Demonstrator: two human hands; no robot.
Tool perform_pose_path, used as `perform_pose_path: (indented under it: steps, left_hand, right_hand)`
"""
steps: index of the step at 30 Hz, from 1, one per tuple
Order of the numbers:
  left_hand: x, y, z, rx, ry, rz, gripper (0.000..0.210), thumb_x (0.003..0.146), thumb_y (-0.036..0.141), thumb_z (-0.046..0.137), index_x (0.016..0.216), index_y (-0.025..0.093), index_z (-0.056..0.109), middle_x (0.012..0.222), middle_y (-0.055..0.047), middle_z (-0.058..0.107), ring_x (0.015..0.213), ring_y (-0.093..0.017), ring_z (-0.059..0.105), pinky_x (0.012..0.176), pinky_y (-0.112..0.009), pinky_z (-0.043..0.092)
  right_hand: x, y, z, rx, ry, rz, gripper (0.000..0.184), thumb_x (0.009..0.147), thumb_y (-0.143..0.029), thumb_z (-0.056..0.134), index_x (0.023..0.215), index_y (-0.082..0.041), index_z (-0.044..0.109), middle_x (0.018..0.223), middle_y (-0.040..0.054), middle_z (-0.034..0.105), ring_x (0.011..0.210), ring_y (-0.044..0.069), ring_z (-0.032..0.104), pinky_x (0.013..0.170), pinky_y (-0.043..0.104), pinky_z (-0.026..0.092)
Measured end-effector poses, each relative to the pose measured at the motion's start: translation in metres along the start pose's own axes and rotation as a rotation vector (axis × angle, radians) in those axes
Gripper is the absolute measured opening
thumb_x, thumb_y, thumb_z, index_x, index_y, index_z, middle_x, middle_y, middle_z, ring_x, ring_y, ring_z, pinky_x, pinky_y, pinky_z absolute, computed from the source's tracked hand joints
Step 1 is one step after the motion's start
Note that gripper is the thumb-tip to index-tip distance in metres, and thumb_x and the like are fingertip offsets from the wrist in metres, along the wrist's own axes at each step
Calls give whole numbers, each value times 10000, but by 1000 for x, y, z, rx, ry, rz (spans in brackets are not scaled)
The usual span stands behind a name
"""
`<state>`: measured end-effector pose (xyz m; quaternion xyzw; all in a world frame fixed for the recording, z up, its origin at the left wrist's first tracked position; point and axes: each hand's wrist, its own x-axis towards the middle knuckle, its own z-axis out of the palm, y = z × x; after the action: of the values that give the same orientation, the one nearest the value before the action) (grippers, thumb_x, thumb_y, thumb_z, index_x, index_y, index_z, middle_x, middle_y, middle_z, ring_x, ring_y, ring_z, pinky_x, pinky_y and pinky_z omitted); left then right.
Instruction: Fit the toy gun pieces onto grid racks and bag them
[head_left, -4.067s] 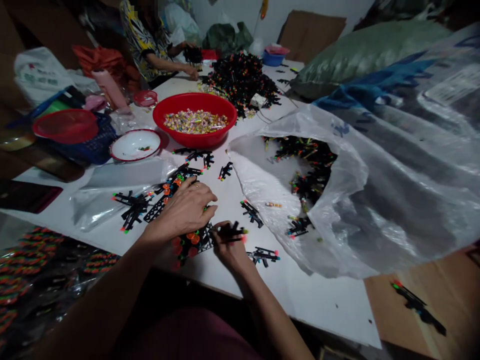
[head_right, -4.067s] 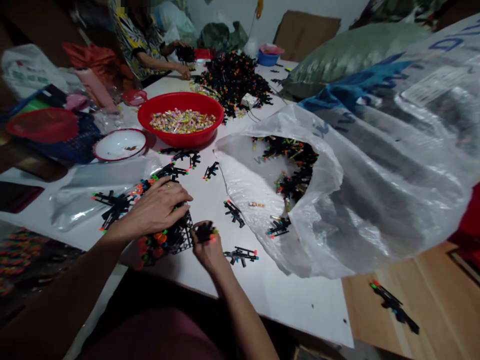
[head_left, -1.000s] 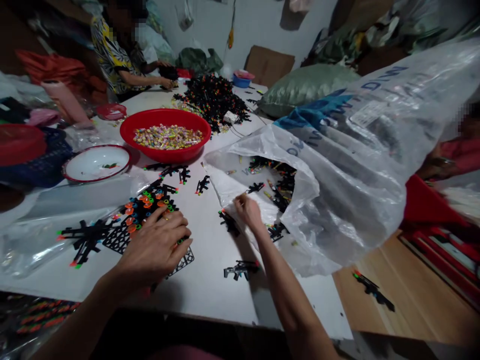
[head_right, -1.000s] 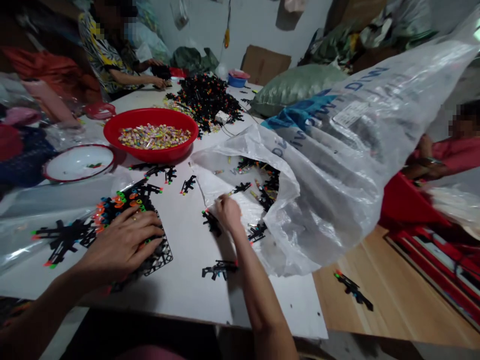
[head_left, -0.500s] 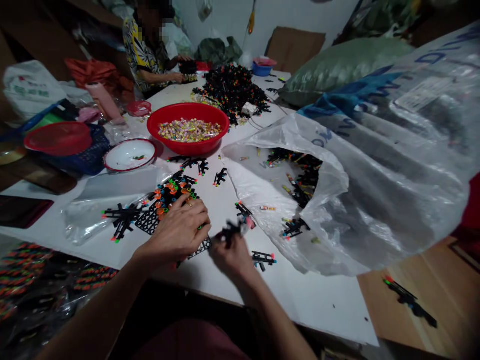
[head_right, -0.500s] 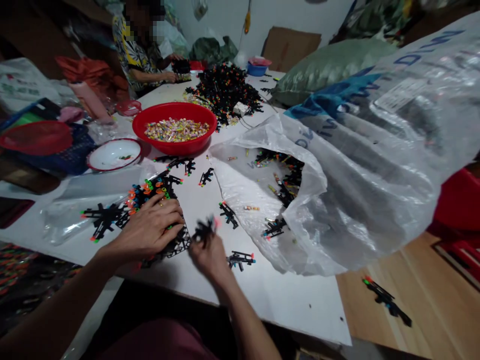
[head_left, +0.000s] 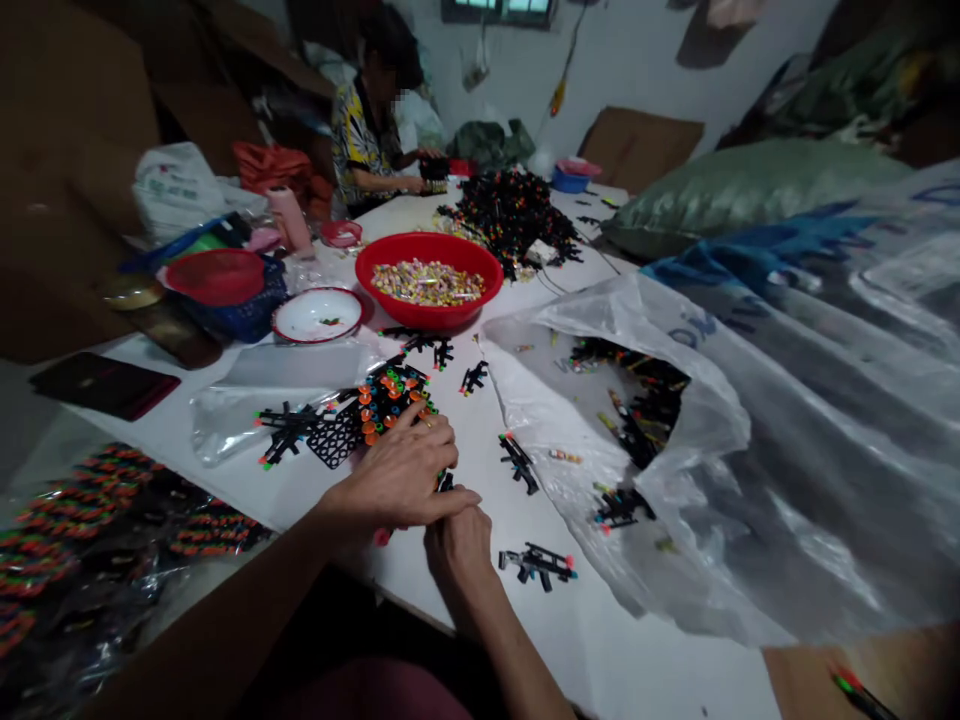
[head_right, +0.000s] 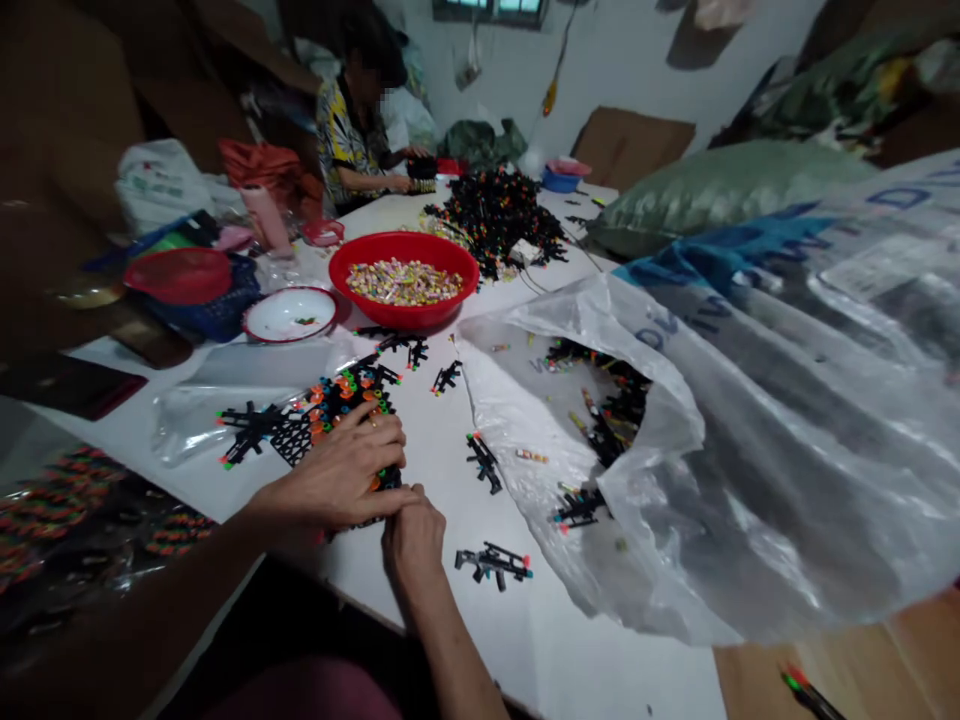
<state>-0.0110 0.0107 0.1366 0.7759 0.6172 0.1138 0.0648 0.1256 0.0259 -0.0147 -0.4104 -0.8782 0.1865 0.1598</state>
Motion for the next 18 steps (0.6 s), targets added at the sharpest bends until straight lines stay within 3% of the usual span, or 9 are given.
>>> perform_pose_path:
  steps: [5, 9, 13, 18]
  left_hand:
    - [-1, 2, 0, 17, 53, -12, 434, 814, 588, 514, 734, 179, 633, 854, -32, 611, 988, -200, 544, 1112, -456, 181]
    - [-1, 0, 10, 37, 105, -11, 527, 766, 686, 487, 734, 185, 645, 876, -47, 613, 1000, -219, 541, 1104, -473, 192]
    - [0, -1, 17, 24, 152, -34, 618, 693, 779, 473, 755, 191, 654, 878, -54, 612, 1019, -242, 533, 1105, -490, 181]
    - [-1, 5, 16, -2, 137, -46, 593, 683, 764, 502, 750, 195, 657, 866, -48, 616, 1070, -244, 510, 1129, -461, 143]
  right_hand:
    - [0, 7, -7, 162, -27, -10, 281, 872, -311, 409, 833, -155, 640, 726, 62, 626, 607, 174, 572, 520, 250, 320]
    - [-2, 11, -6, 306, 47, 10, 325, 880, -337, 390, 809, -149, 645, 730, 72, 638, 621, 176, 567, 542, 251, 371]
    - [-5, 11, 0, 296, 102, -35, 306, 870, -313, 391, 847, -147, 647, 721, 82, 625, 602, 184, 562, 551, 268, 400]
    - [-16, 16, 6, 205, 63, -16, 261, 852, -272, 410, 857, -176, 652, 689, 75, 615, 615, 212, 586, 571, 291, 425]
